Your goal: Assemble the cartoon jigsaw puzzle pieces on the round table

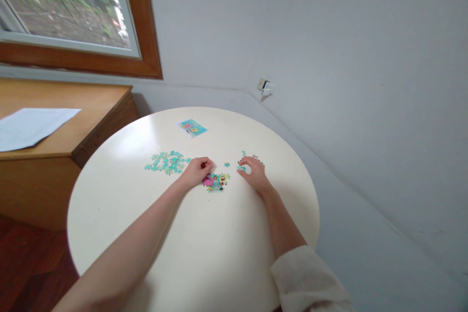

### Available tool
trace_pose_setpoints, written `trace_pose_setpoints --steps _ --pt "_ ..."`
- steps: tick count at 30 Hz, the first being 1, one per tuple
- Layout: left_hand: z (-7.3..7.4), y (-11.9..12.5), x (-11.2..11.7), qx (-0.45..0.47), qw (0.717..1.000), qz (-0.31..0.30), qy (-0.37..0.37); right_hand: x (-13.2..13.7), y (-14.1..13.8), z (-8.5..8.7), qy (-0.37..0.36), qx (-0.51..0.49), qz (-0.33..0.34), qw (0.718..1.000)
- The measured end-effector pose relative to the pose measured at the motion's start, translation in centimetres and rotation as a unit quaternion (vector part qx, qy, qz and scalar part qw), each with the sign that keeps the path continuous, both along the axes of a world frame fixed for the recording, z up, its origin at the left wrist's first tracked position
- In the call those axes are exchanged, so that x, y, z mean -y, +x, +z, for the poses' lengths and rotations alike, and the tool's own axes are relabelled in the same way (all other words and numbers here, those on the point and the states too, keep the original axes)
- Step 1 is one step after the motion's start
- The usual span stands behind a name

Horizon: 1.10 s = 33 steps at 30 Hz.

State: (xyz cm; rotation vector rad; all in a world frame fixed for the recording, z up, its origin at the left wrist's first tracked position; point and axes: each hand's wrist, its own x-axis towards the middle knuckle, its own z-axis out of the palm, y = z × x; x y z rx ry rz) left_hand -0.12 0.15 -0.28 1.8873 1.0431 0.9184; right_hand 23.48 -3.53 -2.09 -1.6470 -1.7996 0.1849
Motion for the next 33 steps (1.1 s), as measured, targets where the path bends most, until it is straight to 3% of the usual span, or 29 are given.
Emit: trace_pose_setpoints --steps 8,14,19,22,25,33 --pt "0.3 0.1 0.1 -0.005 1.000 0.003 -0.003 -0.1 -0.2 -0.1 0.004 -0.042 0.014 0.999" --pt "0.3 0.1 0.1 -0.008 1.000 0.001 0.001 -0.2 -0.3 -0.1 0.010 -0.150 0.061 0.987" --pt "0.3 0.1 0.1 0.003 1.000 -0.001 -0.010 0.1 -0.4 0.4 0.024 -0.205 0.038 0.978" --pt "0.5 0.0 0.2 0.003 1.000 -0.003 -0.010 0.0 -0.5 0.6 0.044 -0.288 -0.009 0.957" --pt "0.7 0.0 0.4 0.000 1.000 0.001 -0.010 -0.2 -0.7 0.6 0.058 -0.399 -0.043 0.914" --pt "0.6 0.1 0.3 -0.001 1.000 0.011 -0.017 -0.3 -0.8 0.9 0.066 -0.489 -0.094 0.864"
